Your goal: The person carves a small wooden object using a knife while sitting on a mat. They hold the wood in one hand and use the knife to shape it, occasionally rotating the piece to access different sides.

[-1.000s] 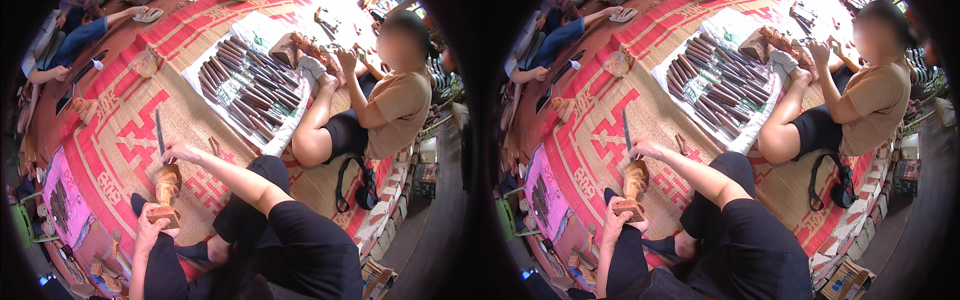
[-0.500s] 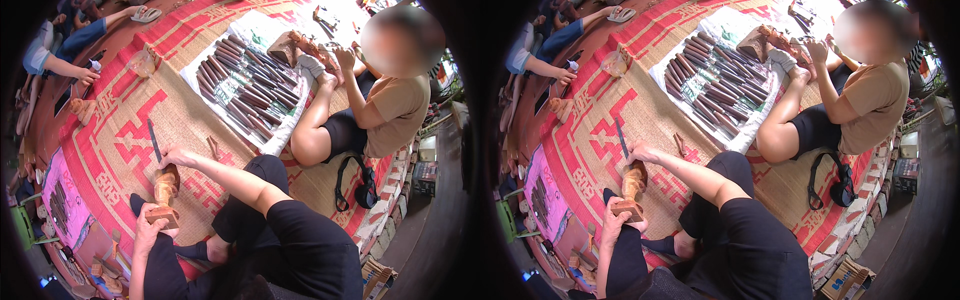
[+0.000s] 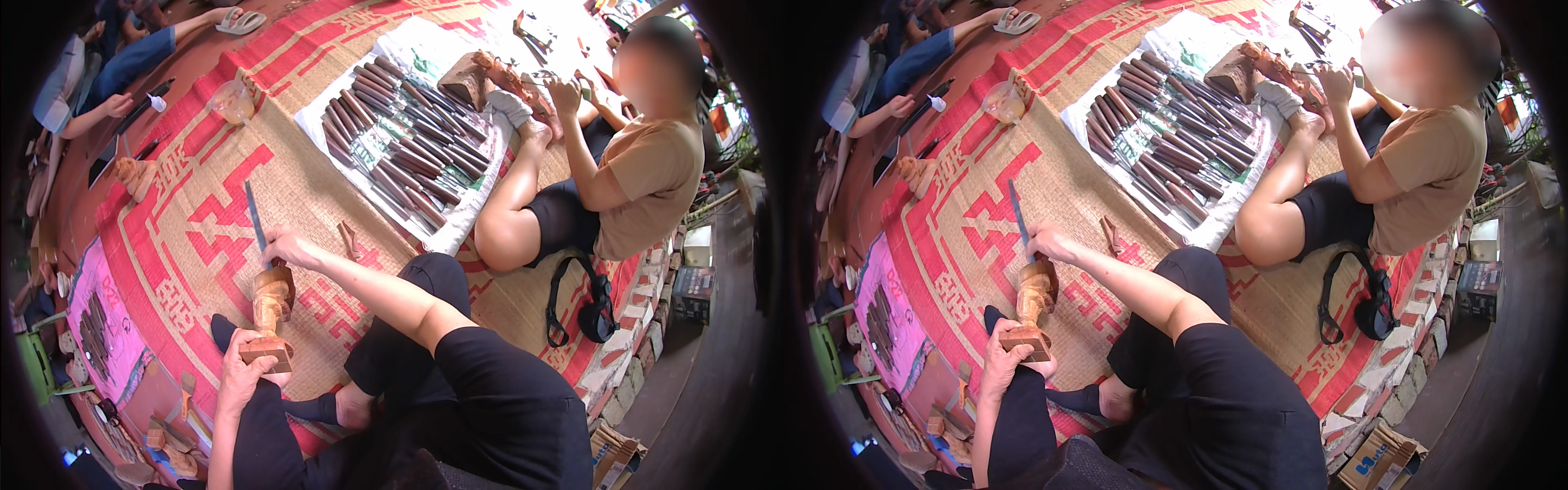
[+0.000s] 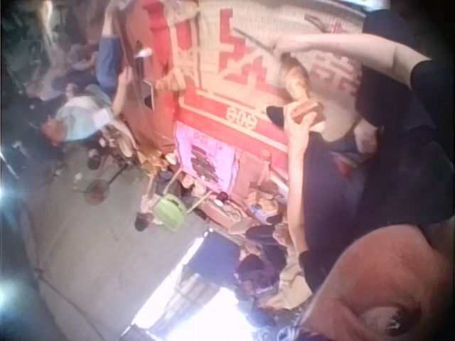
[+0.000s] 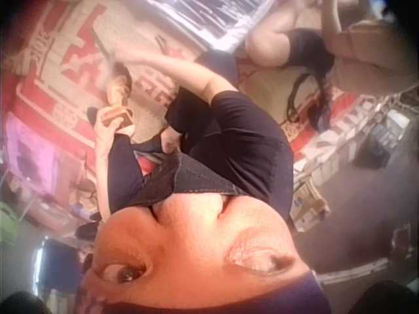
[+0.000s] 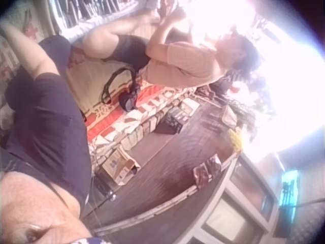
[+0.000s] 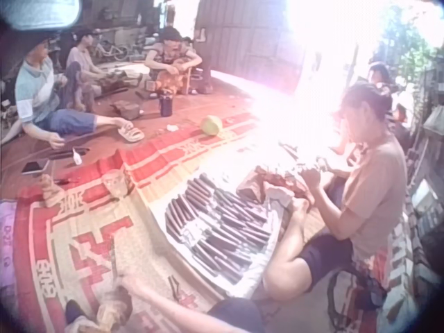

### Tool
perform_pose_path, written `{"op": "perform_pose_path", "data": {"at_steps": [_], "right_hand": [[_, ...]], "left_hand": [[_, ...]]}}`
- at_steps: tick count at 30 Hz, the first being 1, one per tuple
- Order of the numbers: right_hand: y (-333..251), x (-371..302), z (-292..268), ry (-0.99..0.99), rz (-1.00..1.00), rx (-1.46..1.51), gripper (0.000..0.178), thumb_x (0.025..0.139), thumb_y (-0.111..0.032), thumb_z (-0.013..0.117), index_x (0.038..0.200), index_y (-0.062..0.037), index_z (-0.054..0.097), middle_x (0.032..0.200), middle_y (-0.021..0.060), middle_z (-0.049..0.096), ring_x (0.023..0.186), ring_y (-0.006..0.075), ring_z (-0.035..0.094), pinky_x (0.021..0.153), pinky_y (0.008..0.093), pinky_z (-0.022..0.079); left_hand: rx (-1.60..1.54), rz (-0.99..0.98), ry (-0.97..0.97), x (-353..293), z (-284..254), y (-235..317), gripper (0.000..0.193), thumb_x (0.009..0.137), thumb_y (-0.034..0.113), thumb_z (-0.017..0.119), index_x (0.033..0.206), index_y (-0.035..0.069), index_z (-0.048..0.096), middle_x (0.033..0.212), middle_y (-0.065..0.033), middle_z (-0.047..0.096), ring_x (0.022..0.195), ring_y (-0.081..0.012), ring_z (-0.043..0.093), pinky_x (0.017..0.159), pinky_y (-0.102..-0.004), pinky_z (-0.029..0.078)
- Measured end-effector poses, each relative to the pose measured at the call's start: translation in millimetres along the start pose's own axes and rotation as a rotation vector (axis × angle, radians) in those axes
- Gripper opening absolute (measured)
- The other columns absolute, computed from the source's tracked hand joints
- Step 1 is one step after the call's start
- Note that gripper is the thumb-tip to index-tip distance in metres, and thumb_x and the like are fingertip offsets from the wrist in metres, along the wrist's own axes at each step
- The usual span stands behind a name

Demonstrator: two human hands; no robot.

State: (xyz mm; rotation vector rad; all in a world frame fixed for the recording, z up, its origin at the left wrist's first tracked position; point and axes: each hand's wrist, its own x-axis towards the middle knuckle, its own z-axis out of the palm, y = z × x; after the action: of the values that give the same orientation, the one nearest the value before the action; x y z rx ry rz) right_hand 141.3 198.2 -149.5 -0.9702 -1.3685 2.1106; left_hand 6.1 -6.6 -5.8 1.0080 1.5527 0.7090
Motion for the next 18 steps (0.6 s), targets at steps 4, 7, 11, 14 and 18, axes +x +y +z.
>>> {"op": "perform_pose_path", "data": {"at_steps": [4,7,11,14,18], "right_hand": [[-14.8,-2.2,-10.4,-0.018,0.086,0.158,0.012,0.07,-0.009,0.072,0.068,-0.0017,0.062,0.065,0.0033,0.061,0.06,0.0101,0.055,0.057,0.0281,0.043],[-13.7,-5.6,0.9,-0.13,-0.001,-0.1,0.013,0.069,-0.01,0.072,0.067,-0.0027,0.062,0.065,0.0024,0.062,0.059,0.0113,0.055,0.058,0.0277,0.043],[3.7,1.3,2.9,0.009,-0.06,-0.118,0.015,0.066,-0.013,0.073,0.069,-0.0023,0.063,0.062,0.0031,0.06,0.059,0.0131,0.057,0.057,0.0279,0.044],[-4.7,3.5,-10.0,0.074,-0.015,0.073,0.013,0.069,-0.01,0.071,0.07,-0.0005,0.062,0.062,0.0059,0.061,0.057,0.0138,0.059,0.055,0.0291,0.047],[-14.8,-5.9,1.6,-0.097,-0.006,0.032,0.012,0.07,-0.008,0.072,0.068,-0.0022,0.062,0.062,0.0019,0.06,0.057,0.0105,0.055,0.055,0.027,0.044]], "left_hand": [[0.01,-0.006,-0.021,-0.6,-1.6,-0.4,0.043,0.077,0.027,0.08,0.105,0.008,0.054,0.093,0.0008,0.06,0.088,-0.0086,0.056,0.08,-0.0233,0.045],[-0.005,-0.004,-0.019,-0.8,-1.0,1.1,0.043,0.077,0.026,0.08,0.106,0.008,0.054,0.093,0.0009,0.059,0.089,-0.0088,0.056,0.08,-0.0234,0.045],[0.022,0.025,-0.037,1.3,1.1,4.7,0.042,0.077,0.025,0.079,0.106,0.007,0.054,0.093,0.0007,0.058,0.09,-0.0093,0.056,0.081,-0.0239,0.045],[0.038,0.042,-0.038,-0.2,0.5,4.1,0.042,0.078,0.024,0.079,0.106,0.007,0.054,0.094,0.0007,0.057,0.09,-0.0097,0.056,0.081,-0.0244,0.045],[0.0,-0.016,-0.001,-2.7,-0.1,4.5,0.039,0.076,0.022,0.078,0.102,0.003,0.057,0.096,-0.0033,0.05,0.091,-0.0149,0.055,0.082,-0.0278,0.044]]}}
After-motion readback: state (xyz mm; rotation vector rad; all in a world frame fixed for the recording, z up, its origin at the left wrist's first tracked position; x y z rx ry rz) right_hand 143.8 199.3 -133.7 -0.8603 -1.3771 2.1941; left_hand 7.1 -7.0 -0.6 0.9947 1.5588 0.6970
